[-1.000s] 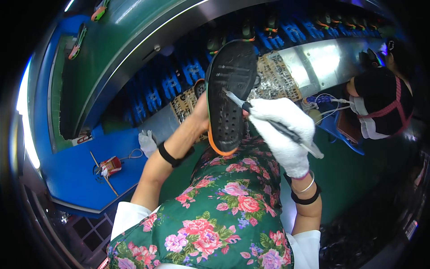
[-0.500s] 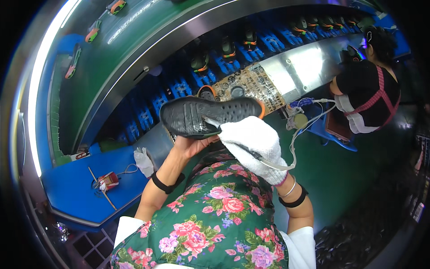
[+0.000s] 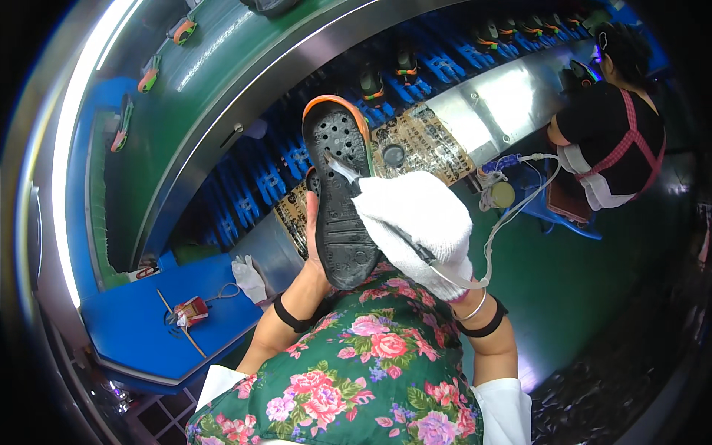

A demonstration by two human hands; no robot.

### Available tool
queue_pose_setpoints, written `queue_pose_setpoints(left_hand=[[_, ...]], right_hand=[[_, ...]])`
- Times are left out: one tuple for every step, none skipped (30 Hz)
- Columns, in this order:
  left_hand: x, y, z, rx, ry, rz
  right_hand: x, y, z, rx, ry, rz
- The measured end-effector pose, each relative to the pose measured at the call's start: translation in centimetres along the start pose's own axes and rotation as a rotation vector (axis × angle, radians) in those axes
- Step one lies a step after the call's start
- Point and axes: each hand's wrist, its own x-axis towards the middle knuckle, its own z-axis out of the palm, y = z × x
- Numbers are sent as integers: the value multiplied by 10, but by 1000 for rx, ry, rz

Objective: The person is applying white adhesive or sealant to the soles of black and orange shoes on an industrial conveyor line.

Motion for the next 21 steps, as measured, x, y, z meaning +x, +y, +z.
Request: queue_pose_setpoints(left_hand=[[-1,-3,0,19,82,19],[-1,-4,1,23,82,17],[-1,-5,2,60,110,19],[-1,-7,2,95,138,23],[-1,-8,3,144,160,24],[-2,-10,6,146,159,24],[-3,-12,8,145,125,19],[-4,-14,10,145,90,14],[-5,-14,5,110,33,-7],[-5,-14,2,115,30,-8],[-5,-15,0,77,-21,-13],[-5,-15,-2,40,-72,-20],[-6,-13,-1,44,-76,-9],[-6,-11,0,53,-78,-6],[-4,-10,3,76,-33,3],[-5,-10,5,95,16,11],[-5,-8,3,175,127,45],[-5,-9,5,310,212,98],[-5,-9,6,285,166,82],[-5,-7,7,258,120,67],[-3,-5,6,262,156,49]], right_hand=[[3,-1,0,-13,1,-16],[7,-2,0,-13,5,-17],[10,-2,0,-52,3,-58],[12,-2,0,-92,-2,-99],[14,-3,0,-92,0,-101],[16,-4,-1,-71,-21,-96],[18,-4,-1,-49,-43,-93],[17,-5,2,-48,-41,-96],[13,-7,8,-88,-82,-98],[9,-9,12,-132,-121,-99],[3,-11,15,-80,-157,-44],[3,-12,16,-87,-136,-95],[5,-13,14,-13,-130,-78],[6,-11,11,61,-124,-61],[8,-7,10,87,-93,-41],[7,-3,8,112,-64,-17],[8,-2,5,50,-47,-35],[9,1,4,35,-49,-45],[5,0,4,-45,-106,-68],[-3,0,6,-125,-164,-91],[-12,-2,17,-69,-151,-10]])
